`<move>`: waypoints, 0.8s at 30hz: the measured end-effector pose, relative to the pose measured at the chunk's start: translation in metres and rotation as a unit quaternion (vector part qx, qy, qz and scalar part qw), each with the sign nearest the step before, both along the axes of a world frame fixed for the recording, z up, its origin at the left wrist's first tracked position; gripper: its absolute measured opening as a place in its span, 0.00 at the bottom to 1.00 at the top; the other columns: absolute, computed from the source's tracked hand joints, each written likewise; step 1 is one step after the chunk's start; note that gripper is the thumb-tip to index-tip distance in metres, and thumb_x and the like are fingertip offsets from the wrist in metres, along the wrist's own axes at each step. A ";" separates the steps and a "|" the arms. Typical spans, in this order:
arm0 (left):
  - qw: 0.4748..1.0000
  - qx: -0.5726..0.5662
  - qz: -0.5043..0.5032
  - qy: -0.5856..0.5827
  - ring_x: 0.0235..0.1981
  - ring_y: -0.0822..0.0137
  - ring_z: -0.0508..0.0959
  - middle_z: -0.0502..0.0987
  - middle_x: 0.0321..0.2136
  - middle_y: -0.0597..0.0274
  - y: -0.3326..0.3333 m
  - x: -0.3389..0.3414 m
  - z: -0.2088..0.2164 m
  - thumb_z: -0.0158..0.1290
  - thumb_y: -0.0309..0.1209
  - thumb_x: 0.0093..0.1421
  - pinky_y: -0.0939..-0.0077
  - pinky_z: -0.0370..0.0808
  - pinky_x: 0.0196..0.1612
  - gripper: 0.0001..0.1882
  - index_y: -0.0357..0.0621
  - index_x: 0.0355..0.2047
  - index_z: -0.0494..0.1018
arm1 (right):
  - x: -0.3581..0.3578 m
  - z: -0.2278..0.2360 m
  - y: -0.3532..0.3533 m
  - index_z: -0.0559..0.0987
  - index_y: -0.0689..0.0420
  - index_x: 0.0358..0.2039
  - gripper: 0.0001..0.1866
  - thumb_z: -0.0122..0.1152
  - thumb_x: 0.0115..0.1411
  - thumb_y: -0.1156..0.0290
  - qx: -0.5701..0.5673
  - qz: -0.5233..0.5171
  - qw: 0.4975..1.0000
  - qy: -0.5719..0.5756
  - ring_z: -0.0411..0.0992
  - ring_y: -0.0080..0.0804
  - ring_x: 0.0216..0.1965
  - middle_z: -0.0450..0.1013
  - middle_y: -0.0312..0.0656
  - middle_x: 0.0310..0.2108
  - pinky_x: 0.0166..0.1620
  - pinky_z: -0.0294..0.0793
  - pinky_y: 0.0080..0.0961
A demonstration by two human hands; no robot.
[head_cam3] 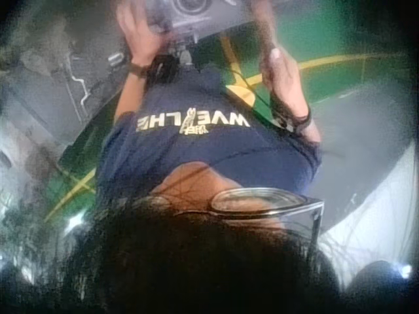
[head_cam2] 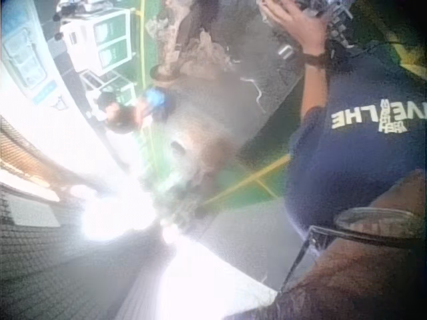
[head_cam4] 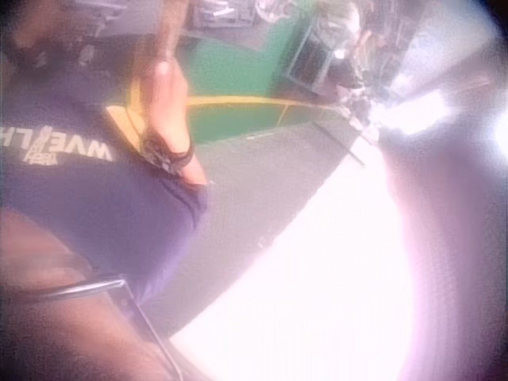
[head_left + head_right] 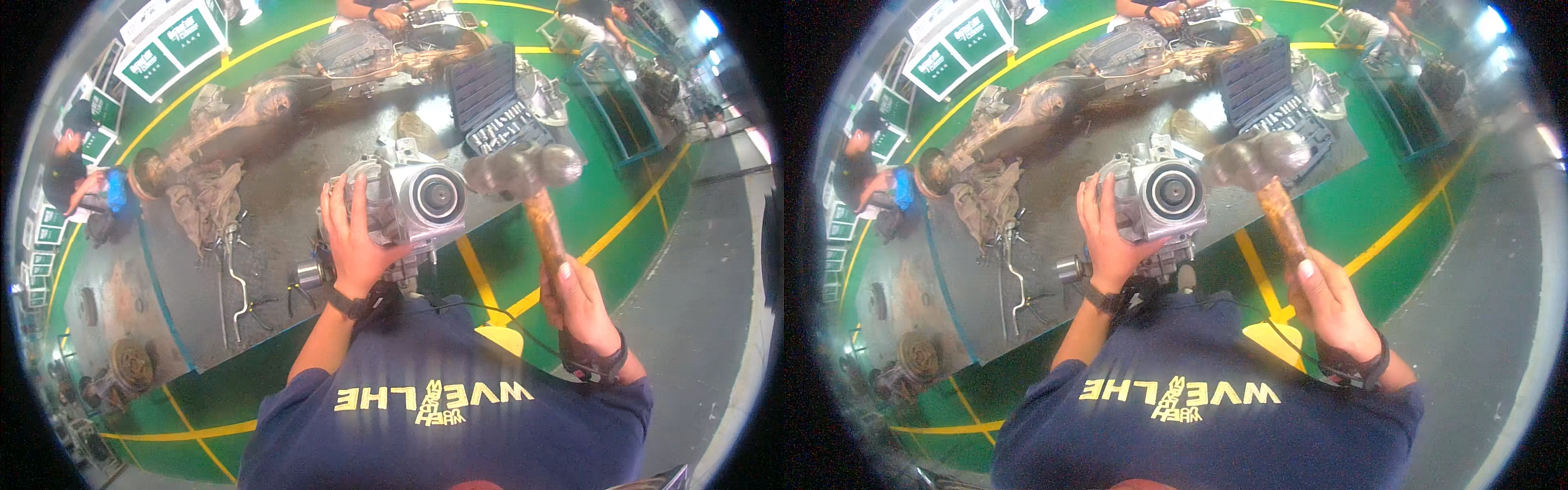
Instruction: The person places a metal cover onto a gearbox housing with their hands. They use a socket wrench to tighten a bolt on the side of the housing and then tap the components with a hammer.
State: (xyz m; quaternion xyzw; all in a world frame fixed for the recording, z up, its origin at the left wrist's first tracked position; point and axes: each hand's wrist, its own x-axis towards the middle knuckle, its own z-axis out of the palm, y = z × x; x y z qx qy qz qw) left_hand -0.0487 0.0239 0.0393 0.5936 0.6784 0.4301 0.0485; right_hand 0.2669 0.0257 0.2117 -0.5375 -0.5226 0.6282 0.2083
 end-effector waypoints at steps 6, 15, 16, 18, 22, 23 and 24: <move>0.999 0.033 -0.011 -0.013 0.69 0.33 0.54 0.58 0.68 0.42 -0.003 -0.007 0.000 0.79 0.48 0.29 0.39 0.55 0.70 0.65 0.46 0.69 0.62 | -0.015 0.030 -0.020 0.70 0.57 0.36 0.28 0.44 0.72 0.41 0.112 -0.019 0.993 -0.013 0.55 0.15 0.16 0.62 0.28 0.19 0.19 0.51 0.18; 0.999 0.031 -0.014 -0.012 0.70 0.35 0.52 0.58 0.68 0.45 -0.004 -0.011 -0.007 0.78 0.53 0.32 0.41 0.53 0.71 0.64 0.47 0.69 0.61 | -0.061 0.041 -0.007 0.71 0.57 0.38 0.20 0.44 0.76 0.52 0.076 0.110 0.985 -0.105 0.56 0.13 0.20 0.61 0.26 0.22 0.23 0.54 0.17; 0.999 0.033 -0.009 -0.017 0.70 0.35 0.52 0.58 0.68 0.45 -0.004 -0.011 -0.008 0.78 0.53 0.32 0.41 0.53 0.71 0.64 0.47 0.69 0.61 | -0.064 0.045 -0.007 0.71 0.57 0.39 0.20 0.43 0.76 0.53 0.063 0.103 0.989 -0.089 0.56 0.13 0.20 0.61 0.26 0.22 0.23 0.54 0.17; 0.999 0.032 -0.023 -0.022 0.70 0.35 0.52 0.58 0.68 0.45 -0.004 -0.012 -0.009 0.77 0.53 0.32 0.41 0.53 0.71 0.63 0.48 0.69 0.62 | -0.064 0.036 -0.006 0.71 0.57 0.39 0.20 0.43 0.76 0.53 0.087 0.107 0.986 -0.094 0.55 0.13 0.19 0.61 0.27 0.22 0.22 0.53 0.17; 0.999 0.039 -0.012 -0.025 0.70 0.34 0.52 0.58 0.68 0.45 -0.003 -0.014 -0.011 0.77 0.55 0.32 0.41 0.53 0.71 0.63 0.49 0.69 0.62 | -0.075 0.031 -0.002 0.71 0.58 0.38 0.22 0.44 0.75 0.49 0.028 0.059 0.995 -0.072 0.54 0.13 0.18 0.62 0.29 0.22 0.20 0.51 0.16; 0.999 0.043 -0.015 -0.025 0.69 0.34 0.53 0.58 0.68 0.45 -0.004 -0.015 -0.012 0.76 0.55 0.32 0.41 0.53 0.71 0.63 0.50 0.69 0.62 | -0.078 0.035 -0.005 0.71 0.58 0.38 0.23 0.44 0.75 0.48 0.034 0.050 0.995 -0.080 0.55 0.13 0.17 0.62 0.29 0.23 0.19 0.51 0.16; 0.998 0.047 -0.016 -0.026 0.69 0.34 0.53 0.59 0.68 0.45 -0.006 -0.015 -0.012 0.76 0.55 0.33 0.41 0.53 0.71 0.63 0.51 0.69 0.62 | -0.075 0.035 -0.008 0.71 0.58 0.38 0.23 0.44 0.75 0.48 0.034 0.056 0.994 -0.083 0.55 0.13 0.17 0.62 0.29 0.23 0.19 0.51 0.16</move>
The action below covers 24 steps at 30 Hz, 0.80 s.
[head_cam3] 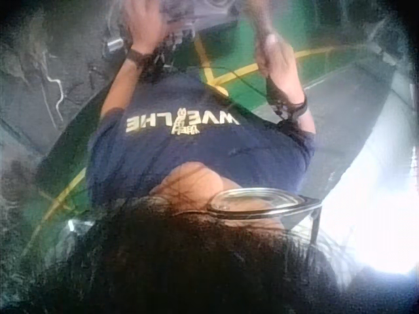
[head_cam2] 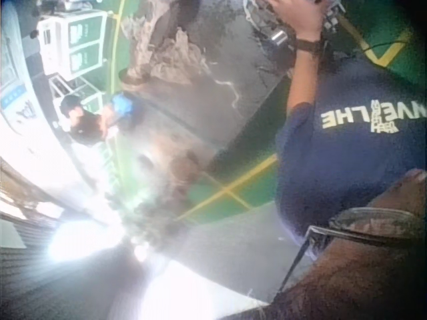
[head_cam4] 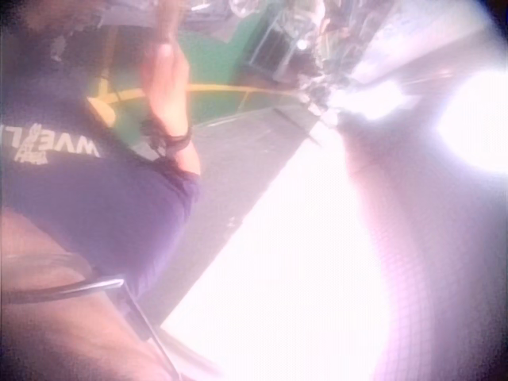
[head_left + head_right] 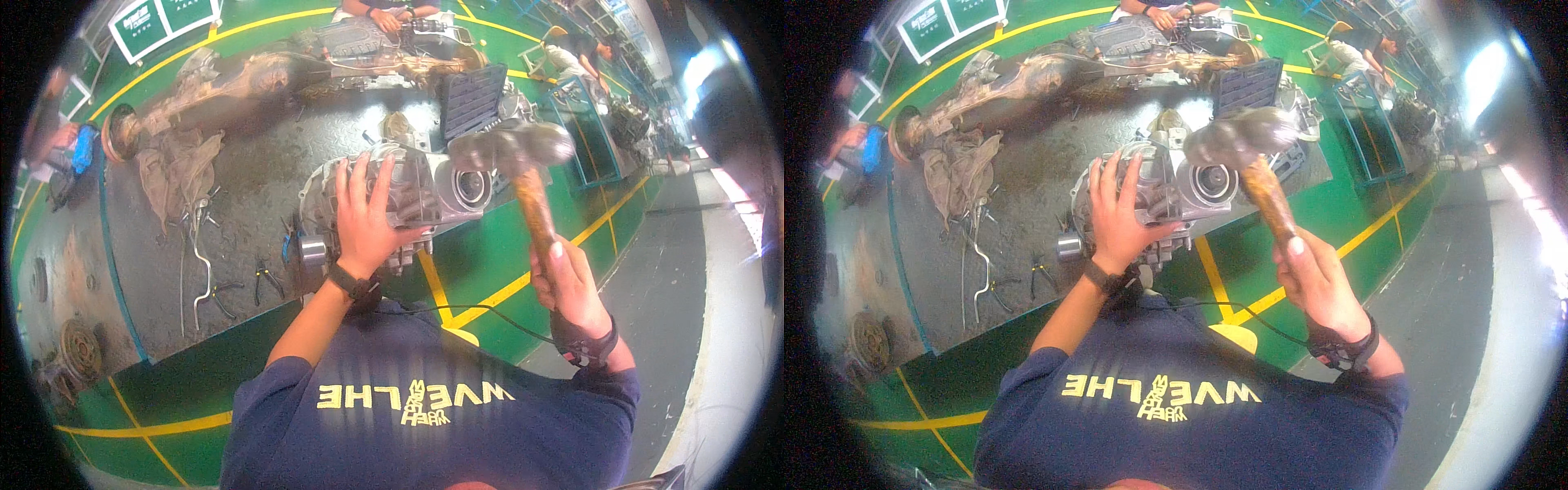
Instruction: The person places a metal cover onto a gearbox housing with their hands. They use a socket wrench to tighten a bolt on the side of the housing and then tap the components with a hammer.
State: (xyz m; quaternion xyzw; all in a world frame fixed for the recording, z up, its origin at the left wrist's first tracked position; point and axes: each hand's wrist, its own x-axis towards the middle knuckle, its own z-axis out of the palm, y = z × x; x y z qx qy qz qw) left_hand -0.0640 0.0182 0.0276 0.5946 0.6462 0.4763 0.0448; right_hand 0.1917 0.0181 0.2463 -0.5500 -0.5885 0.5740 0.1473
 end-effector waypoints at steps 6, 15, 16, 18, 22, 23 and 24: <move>1.000 0.004 -0.001 -0.005 0.69 0.35 0.53 0.59 0.68 0.45 0.000 0.002 0.001 0.76 0.55 0.33 0.41 0.54 0.71 0.63 0.51 0.69 0.63 | 0.022 -0.023 -0.006 0.71 0.55 0.34 0.25 0.39 0.76 0.46 0.089 -0.058 0.994 -0.020 0.55 0.15 0.14 0.60 0.29 0.17 0.17 0.53 0.18; 1.000 -0.005 0.009 0.004 0.69 0.35 0.54 0.59 0.67 0.44 0.000 0.000 0.000 0.75 0.58 0.34 0.41 0.54 0.70 0.62 0.49 0.69 0.62 | 0.045 -0.036 -0.049 0.70 0.57 0.32 0.31 0.41 0.72 0.39 0.083 -0.121 0.988 0.042 0.56 0.18 0.12 0.61 0.31 0.15 0.14 0.54 0.20; 1.000 -0.007 0.008 0.005 0.69 0.35 0.54 0.59 0.67 0.44 0.000 0.001 -0.001 0.75 0.58 0.34 0.41 0.54 0.70 0.62 0.49 0.69 0.62 | 0.050 -0.039 -0.060 0.70 0.57 0.32 0.31 0.41 0.72 0.39 0.080 -0.122 0.988 0.042 0.56 0.18 0.12 0.61 0.31 0.15 0.14 0.54 0.20; 1.000 0.017 0.002 0.008 0.68 0.35 0.54 0.59 0.67 0.44 0.002 0.002 -0.004 0.74 0.59 0.35 0.41 0.54 0.70 0.62 0.49 0.69 0.62 | 0.054 -0.045 -0.078 0.70 0.57 0.32 0.29 0.42 0.73 0.41 0.082 -0.097 0.991 0.041 0.57 0.17 0.13 0.62 0.31 0.16 0.15 0.55 0.19; 0.999 0.027 0.012 0.014 0.68 0.34 0.55 0.59 0.67 0.44 0.003 0.001 -0.004 0.74 0.60 0.35 0.40 0.54 0.70 0.63 0.50 0.69 0.62 | 0.034 -0.034 -0.083 0.70 0.58 0.32 0.26 0.41 0.74 0.46 0.036 -0.090 0.995 -0.006 0.56 0.16 0.17 0.62 0.29 0.19 0.20 0.53 0.18; 1.000 0.021 0.014 0.016 0.68 0.34 0.55 0.59 0.67 0.44 0.000 0.001 -0.004 0.74 0.60 0.35 0.40 0.54 0.70 0.63 0.50 0.69 0.62 | 0.036 -0.037 -0.087 0.70 0.58 0.32 0.26 0.41 0.74 0.46 0.034 -0.090 0.995 -0.005 0.56 0.16 0.17 0.62 0.29 0.19 0.20 0.53 0.18; 1.000 0.018 0.014 0.016 0.68 0.34 0.55 0.60 0.67 0.44 0.002 0.001 -0.004 0.74 0.60 0.35 0.40 0.54 0.70 0.63 0.50 0.69 0.62 | 0.040 -0.042 -0.089 0.70 0.58 0.33 0.26 0.41 0.75 0.46 0.062 -0.075 0.995 0.010 0.56 0.16 0.17 0.62 0.29 0.19 0.21 0.53 0.18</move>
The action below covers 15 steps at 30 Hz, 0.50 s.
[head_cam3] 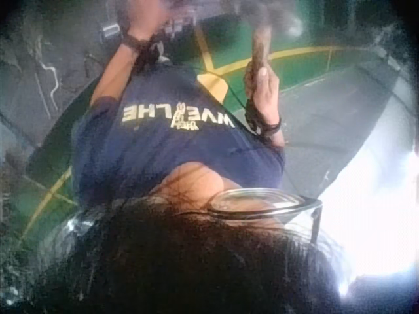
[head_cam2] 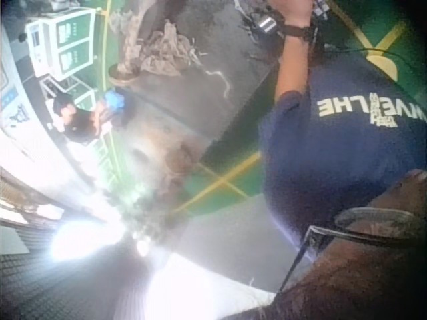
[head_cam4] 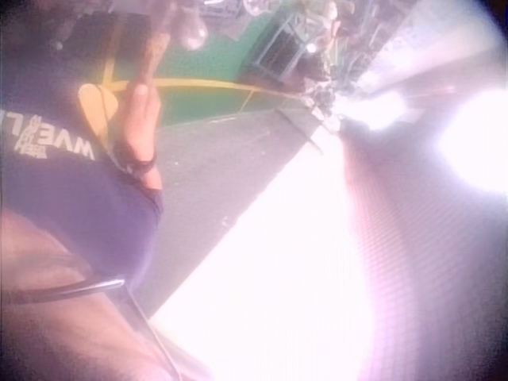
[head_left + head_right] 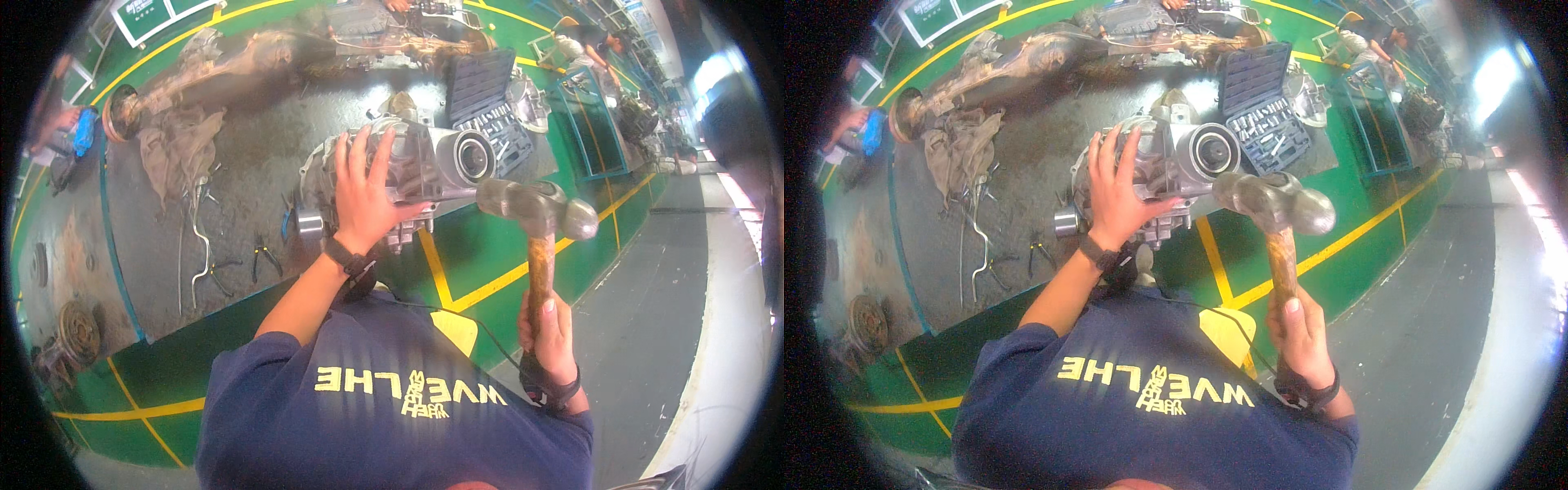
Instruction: The person places a metal cover onto a gearbox housing with their hands. They use a socket wrench to tighten a bolt on the side of the housing and then tap the components with a hammer.
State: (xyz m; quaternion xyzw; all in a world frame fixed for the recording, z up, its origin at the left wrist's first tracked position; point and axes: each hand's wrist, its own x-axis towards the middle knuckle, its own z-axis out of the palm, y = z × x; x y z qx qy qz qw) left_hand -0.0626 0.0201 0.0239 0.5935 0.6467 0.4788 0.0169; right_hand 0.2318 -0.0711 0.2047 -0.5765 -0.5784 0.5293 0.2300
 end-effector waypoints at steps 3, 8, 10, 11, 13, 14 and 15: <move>1.000 -0.016 -0.010 -0.001 0.68 0.34 0.54 0.59 0.67 0.44 -0.001 0.003 0.000 0.74 0.60 0.35 0.40 0.54 0.70 0.63 0.50 0.70 0.61 | -0.001 -0.002 0.002 0.71 0.58 0.34 0.26 0.42 0.75 0.47 0.040 0.034 0.999 0.002 0.55 0.15 0.18 0.61 0.28 0.19 0.21 0.53 0.18; 1.000 -0.007 -0.005 -0.010 0.69 0.34 0.53 0.58 0.68 0.45 0.000 0.001 -0.002 0.75 0.58 0.35 0.41 0.54 0.71 0.63 0.52 0.70 0.61 | -0.023 0.014 -0.001 0.71 0.58 0.35 0.24 0.42 0.75 0.49 0.018 0.009 1.000 0.004 0.55 0.15 0.18 0.60 0.28 0.20 0.21 0.52 0.18; 1.000 -0.011 -0.007 -0.015 0.69 0.35 0.53 0.58 0.68 0.46 -0.002 0.002 -0.001 0.75 0.58 0.35 0.41 0.54 0.71 0.63 0.53 0.70 0.60 | -0.030 0.014 0.002 0.71 0.58 0.35 0.23 0.42 0.76 0.50 0.007 0.000 1.000 0.003 0.55 0.15 0.18 0.60 0.27 0.20 0.21 0.52 0.18; 1.000 -0.009 -0.008 -0.022 0.69 0.33 0.53 0.59 0.67 0.46 -0.003 0.003 0.000 0.75 0.56 0.34 0.41 0.56 0.70 0.63 0.55 0.70 0.61 | -0.034 0.009 0.006 0.71 0.58 0.35 0.23 0.42 0.76 0.51 0.018 0.020 0.999 -0.021 0.55 0.14 0.18 0.60 0.28 0.19 0.21 0.52 0.17; 0.999 -0.006 -0.008 -0.035 0.69 0.32 0.53 0.58 0.68 0.46 -0.003 -0.003 -0.001 0.76 0.55 0.34 0.41 0.57 0.70 0.63 0.58 0.71 0.59 | -0.053 0.014 0.013 0.70 0.57 0.35 0.22 0.40 0.76 0.51 0.016 0.037 0.998 -0.050 0.55 0.14 0.17 0.60 0.29 0.19 0.20 0.52 0.18; 0.999 -0.003 0.001 -0.040 0.69 0.32 0.53 0.58 0.68 0.46 -0.007 -0.005 -0.002 0.76 0.55 0.34 0.41 0.57 0.70 0.63 0.58 0.71 0.59 | -0.056 0.016 0.009 0.70 0.57 0.35 0.22 0.40 0.76 0.51 0.019 0.046 0.997 -0.054 0.55 0.14 0.17 0.60 0.29 0.19 0.20 0.52 0.18; 0.999 -0.018 -0.005 -0.035 0.69 0.31 0.52 0.57 0.68 0.45 -0.009 -0.008 -0.003 0.75 0.55 0.35 0.41 0.57 0.70 0.63 0.58 0.71 0.58 | -0.055 0.017 0.011 0.70 0.57 0.36 0.22 0.39 0.76 0.51 0.000 0.026 0.999 -0.025 0.55 0.15 0.16 0.60 0.29 0.18 0.19 0.53 0.18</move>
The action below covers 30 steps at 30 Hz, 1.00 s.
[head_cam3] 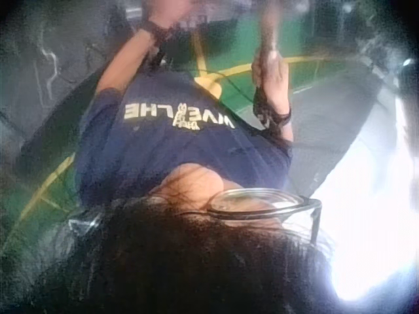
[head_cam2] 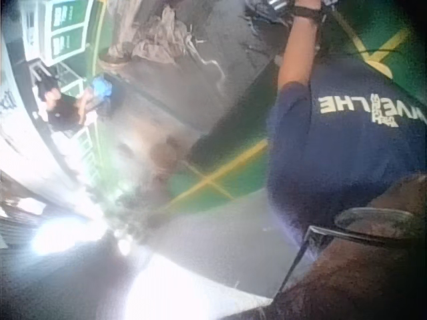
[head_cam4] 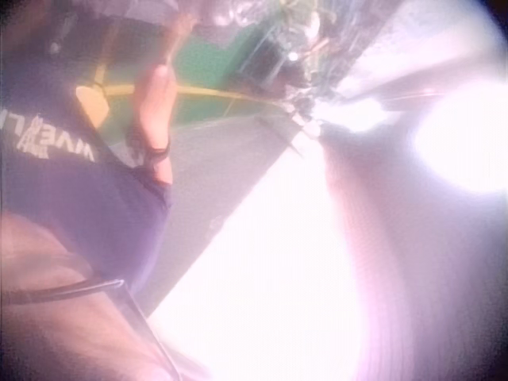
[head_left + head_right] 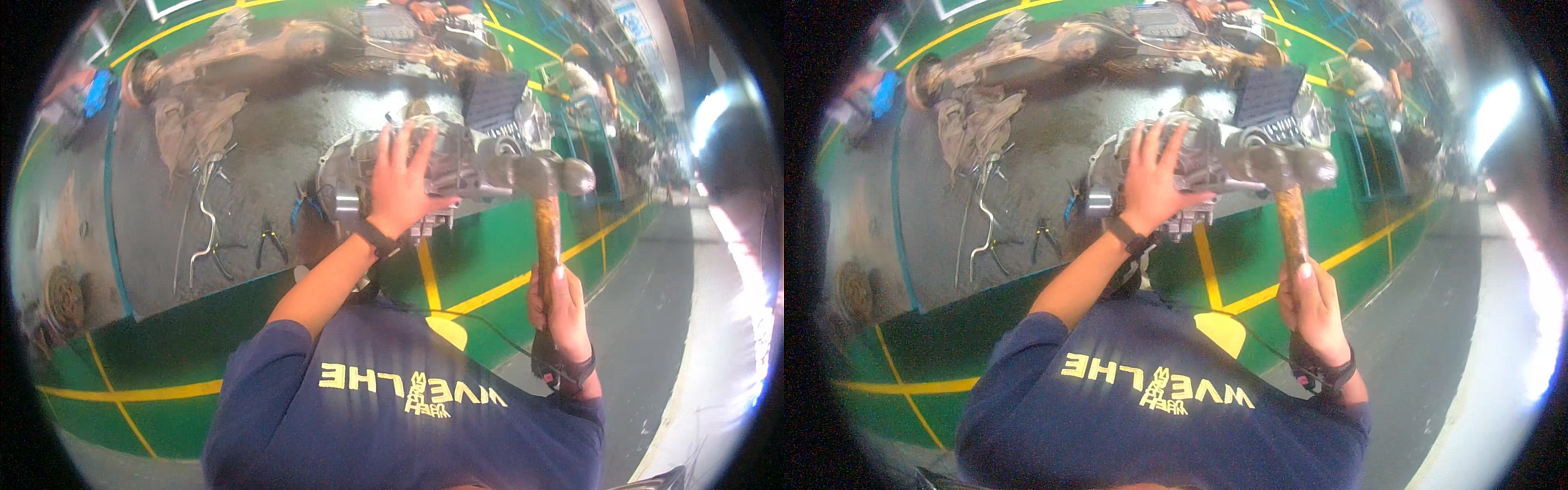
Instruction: The person places a metal cover onto a gearbox housing with their hands. They use a socket wrench to tighten a bolt on the side of the housing and then tap the components with a hammer.
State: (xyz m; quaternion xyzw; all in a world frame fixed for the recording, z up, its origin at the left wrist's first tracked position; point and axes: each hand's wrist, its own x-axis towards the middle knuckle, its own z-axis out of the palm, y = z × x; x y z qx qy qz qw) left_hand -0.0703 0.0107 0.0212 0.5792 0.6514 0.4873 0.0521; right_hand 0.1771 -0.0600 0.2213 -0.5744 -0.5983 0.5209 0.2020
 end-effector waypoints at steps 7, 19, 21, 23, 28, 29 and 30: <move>0.976 0.129 -0.119 -0.129 0.66 0.39 0.64 0.68 0.63 0.44 -0.087 0.011 0.056 0.64 0.45 0.57 0.44 0.60 0.68 0.38 0.41 0.63 0.67 | -0.037 -0.047 -0.008 0.67 0.54 0.41 0.23 0.47 0.73 0.43 0.075 -0.028 0.961 0.265 0.56 0.24 0.12 0.58 0.32 0.17 0.14 0.56 0.24; 0.967 -0.117 -0.161 -0.156 0.33 0.44 0.82 0.81 0.33 0.46 -0.246 -0.085 0.081 0.61 0.42 0.58 0.55 0.79 0.34 0.25 0.42 0.51 0.70 | -0.220 -0.097 -0.047 0.63 0.56 0.47 0.16 0.60 0.69 0.66 0.020 0.243 0.818 0.521 0.73 0.35 0.26 0.68 0.41 0.26 0.31 0.79 0.36; 0.969 -0.120 -0.144 -0.163 0.33 0.47 0.83 0.81 0.32 0.48 -0.268 -0.084 0.069 0.62 0.40 0.57 0.57 0.79 0.35 0.24 0.43 0.50 0.71 | -0.237 -0.105 -0.068 0.63 0.55 0.49 0.20 0.61 0.68 0.60 -0.056 0.295 0.821 0.485 0.72 0.35 0.26 0.67 0.40 0.26 0.32 0.78 0.40; 0.971 -0.129 -0.116 -0.164 0.33 0.49 0.84 0.81 0.31 0.51 -0.285 -0.085 0.053 0.63 0.37 0.57 0.59 0.79 0.36 0.22 0.44 0.49 0.72 | -0.249 -0.106 -0.074 0.66 0.57 0.49 0.20 0.63 0.66 0.61 -0.146 0.360 0.819 0.423 0.74 0.40 0.35 0.71 0.46 0.34 0.42 0.78 0.43; 0.934 -0.076 -0.070 -0.343 0.32 0.70 0.81 0.80 0.33 0.63 -0.318 -0.119 0.017 0.65 0.28 0.58 0.71 0.78 0.38 0.20 0.39 0.49 0.72 | -0.303 -0.110 -0.060 0.73 0.63 0.52 0.27 0.71 0.58 0.61 0.226 0.600 0.740 0.203 0.72 0.44 0.51 0.70 0.50 0.49 0.53 0.73 0.36; 0.909 -0.026 -0.078 -0.410 0.33 0.71 0.81 0.80 0.34 0.65 -0.321 -0.127 0.006 0.63 0.26 0.60 0.72 0.79 0.38 0.19 0.39 0.49 0.71 | -0.305 -0.121 -0.060 0.74 0.63 0.52 0.28 0.71 0.58 0.59 0.287 0.608 0.719 0.177 0.73 0.46 0.51 0.70 0.52 0.51 0.53 0.73 0.37; 0.864 -0.011 0.005 -0.504 0.32 0.74 0.80 0.80 0.33 0.69 -0.325 -0.136 -0.001 0.61 0.23 0.61 0.73 0.79 0.36 0.15 0.39 0.47 0.72 | -0.304 -0.135 -0.060 0.74 0.63 0.52 0.28 0.71 0.58 0.59 0.287 0.612 0.713 0.188 0.73 0.46 0.51 0.70 0.52 0.51 0.53 0.73 0.37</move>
